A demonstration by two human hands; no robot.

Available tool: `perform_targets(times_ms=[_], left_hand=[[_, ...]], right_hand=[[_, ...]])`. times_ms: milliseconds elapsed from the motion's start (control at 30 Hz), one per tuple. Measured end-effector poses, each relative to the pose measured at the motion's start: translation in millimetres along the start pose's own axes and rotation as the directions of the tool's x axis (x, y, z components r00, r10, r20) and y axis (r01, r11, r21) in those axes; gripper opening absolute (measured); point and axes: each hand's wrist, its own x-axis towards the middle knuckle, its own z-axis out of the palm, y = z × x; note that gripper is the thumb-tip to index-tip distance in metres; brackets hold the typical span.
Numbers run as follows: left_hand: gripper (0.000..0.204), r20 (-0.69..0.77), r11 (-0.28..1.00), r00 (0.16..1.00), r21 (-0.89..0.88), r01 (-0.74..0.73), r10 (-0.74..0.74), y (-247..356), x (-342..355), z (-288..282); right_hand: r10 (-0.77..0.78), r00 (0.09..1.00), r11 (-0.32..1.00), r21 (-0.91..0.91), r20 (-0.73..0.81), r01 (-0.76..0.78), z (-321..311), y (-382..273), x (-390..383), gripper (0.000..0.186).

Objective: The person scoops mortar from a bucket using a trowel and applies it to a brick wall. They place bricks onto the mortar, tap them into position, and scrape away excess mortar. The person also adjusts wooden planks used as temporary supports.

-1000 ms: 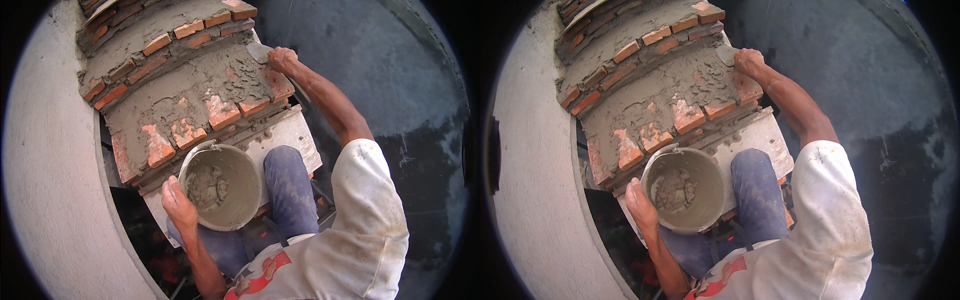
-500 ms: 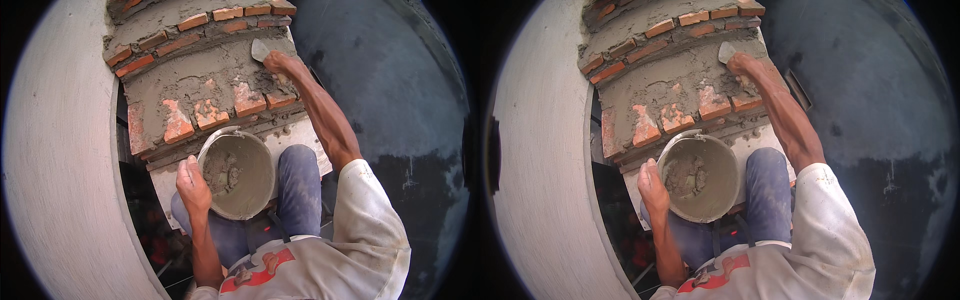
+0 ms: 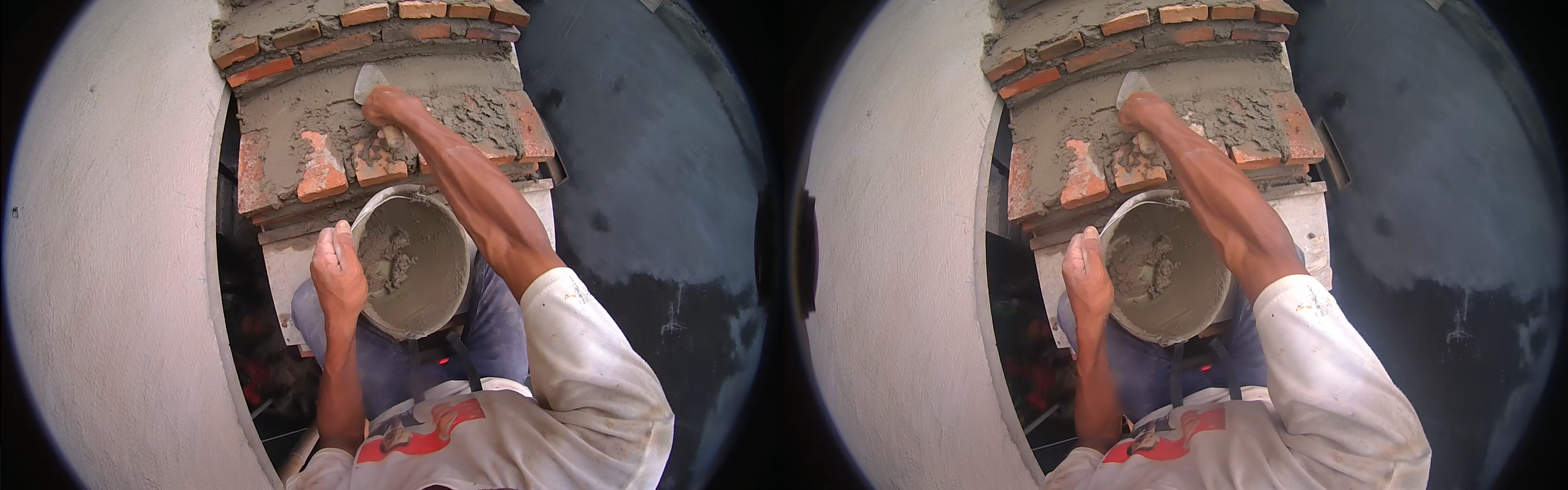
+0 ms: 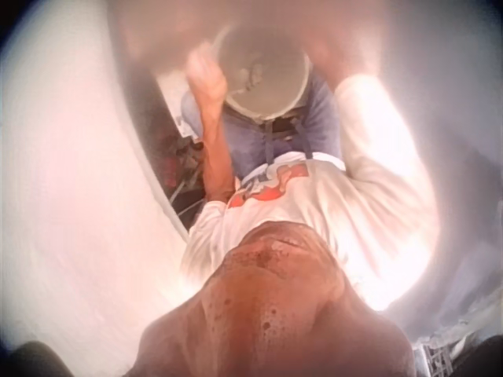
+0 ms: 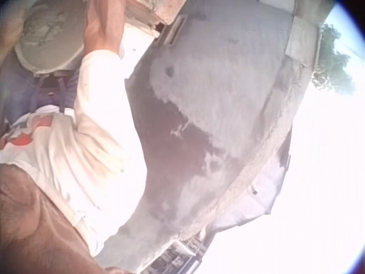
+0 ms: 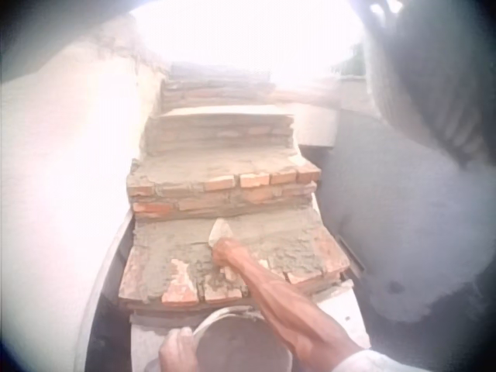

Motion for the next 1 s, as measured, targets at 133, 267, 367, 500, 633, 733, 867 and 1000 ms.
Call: perform_targets(times_ms=[133, 267, 367, 500, 633, 733, 867, 1000], left_hand=[[0.045, 0.028, 0.995, 0.994, 0.006, 0.104, -0.104, -2, -2, -8], [0.045, 0.024, 0.998, 0.998, 0.014, 0.054, -0.054, 2, 3, 6], [0.045, -0.005, 1.0, 1.0, 0.012, -0.013, 0.013, -8, 8, 1], [0.045, -0.006, 1.0, 1.0, -0.021, 0.023, -0.023, -13, 18, 0], [0.045, -0.002, 0.999, 1.0, -0.055, -0.002, 0.002, -11, 16, 3], [0.046, -0.015, 0.998, 1.0, -0.056, 0.015, -0.016, -15, 13, -5], [0.046, 0.008, 0.998, 1.0, -0.059, 0.009, -0.008, -7, 9, 0], [0.045, -0.001, 0.998, 1.0, -0.062, -0.001, 0.001, -13, 9, 2]], right_hand=[[-0.143, 0.987, 0.987, -0.065, 0.071, 0.148, 10, -52, 16, 0.033], [-0.061, 0.995, 0.99, 0.128, 0.08, 0.05, 22, -78, 49, 0.036], [-0.024, 0.994, 0.965, 0.261, 0.11, -0.006, 11, -121, 24, 0.039], [-0.293, 0.948, 0.954, 0.103, 0.124, 0.281, -1, -113, -9, 0.033], [-0.271, 0.958, 0.881, 0.424, 0.091, 0.209, -40, -42, -118, 0.037], [-0.055, 0.993, 0.882, 0.461, -0.101, 0.096, -22, 34, -166, 0.048], [0.423, 0.906, 0.756, 0.555, -0.011, -0.346, -27, 190, -238, 0.061], [0.537, 0.828, 0.628, 0.579, 0.162, -0.52, -19, 244, -256, 0.056]])
